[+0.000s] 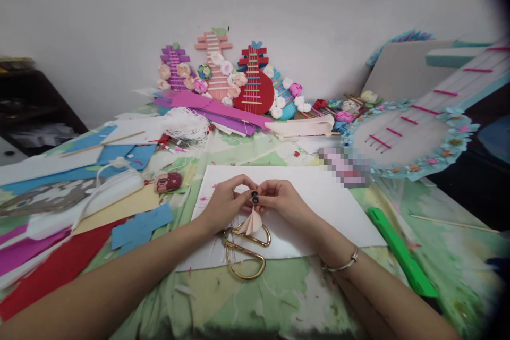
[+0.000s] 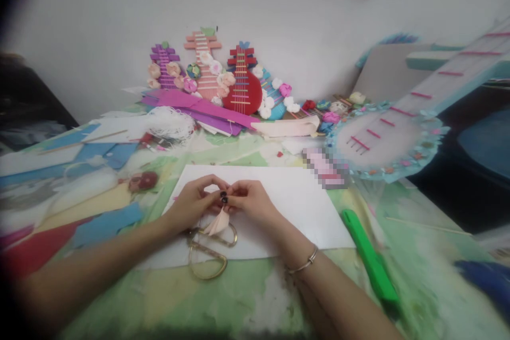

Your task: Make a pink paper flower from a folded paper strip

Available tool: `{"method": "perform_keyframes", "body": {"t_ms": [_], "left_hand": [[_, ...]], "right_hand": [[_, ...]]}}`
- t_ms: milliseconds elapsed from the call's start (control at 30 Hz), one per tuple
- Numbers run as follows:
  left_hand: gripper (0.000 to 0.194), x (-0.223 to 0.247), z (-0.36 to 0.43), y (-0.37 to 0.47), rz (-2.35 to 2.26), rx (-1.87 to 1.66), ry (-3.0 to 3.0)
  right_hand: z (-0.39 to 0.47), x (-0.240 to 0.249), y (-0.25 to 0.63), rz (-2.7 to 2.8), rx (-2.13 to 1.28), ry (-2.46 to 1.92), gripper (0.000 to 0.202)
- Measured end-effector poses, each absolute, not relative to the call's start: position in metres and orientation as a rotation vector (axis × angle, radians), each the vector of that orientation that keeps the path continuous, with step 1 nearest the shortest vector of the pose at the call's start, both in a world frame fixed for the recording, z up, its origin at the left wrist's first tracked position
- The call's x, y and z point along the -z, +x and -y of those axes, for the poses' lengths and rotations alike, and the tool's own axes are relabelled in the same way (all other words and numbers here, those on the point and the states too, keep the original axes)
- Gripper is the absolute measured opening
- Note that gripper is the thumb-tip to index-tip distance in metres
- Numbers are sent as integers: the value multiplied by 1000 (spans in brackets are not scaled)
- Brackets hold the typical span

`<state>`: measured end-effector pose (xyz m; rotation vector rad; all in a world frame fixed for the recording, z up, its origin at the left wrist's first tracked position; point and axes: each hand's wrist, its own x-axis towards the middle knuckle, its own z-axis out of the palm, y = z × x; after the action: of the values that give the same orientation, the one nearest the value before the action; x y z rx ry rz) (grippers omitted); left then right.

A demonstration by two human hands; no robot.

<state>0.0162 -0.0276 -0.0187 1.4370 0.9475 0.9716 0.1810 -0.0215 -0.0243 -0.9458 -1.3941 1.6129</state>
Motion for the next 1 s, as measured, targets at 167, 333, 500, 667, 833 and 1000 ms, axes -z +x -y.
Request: {"method": "perform_keyframes", "body": {"t_ms": [167,333,500,667,833,1000], "left_hand": [[23,21,24,14,-947,-917,1342],[19,23,24,13,-923,-955,1487],[17,21,23,11,-944,-993,1794],[17,18,22,9,-925,-1018,2159],[14,22,22,10,-933,-1027,2276],[13,27,23,13,-915,-1106,2305]], "right_hand": [[19,29,185,1377,-1593,-828,17],[17,32,187,1383,-1547,-860,15],[18,28,186,1397,-1554,-867,16],[19,25,185,1386,-1562,-873,17],[19,26,185,1403,-1566,-894,21],[16,28,186,1426,-1603,-859,23]]}}
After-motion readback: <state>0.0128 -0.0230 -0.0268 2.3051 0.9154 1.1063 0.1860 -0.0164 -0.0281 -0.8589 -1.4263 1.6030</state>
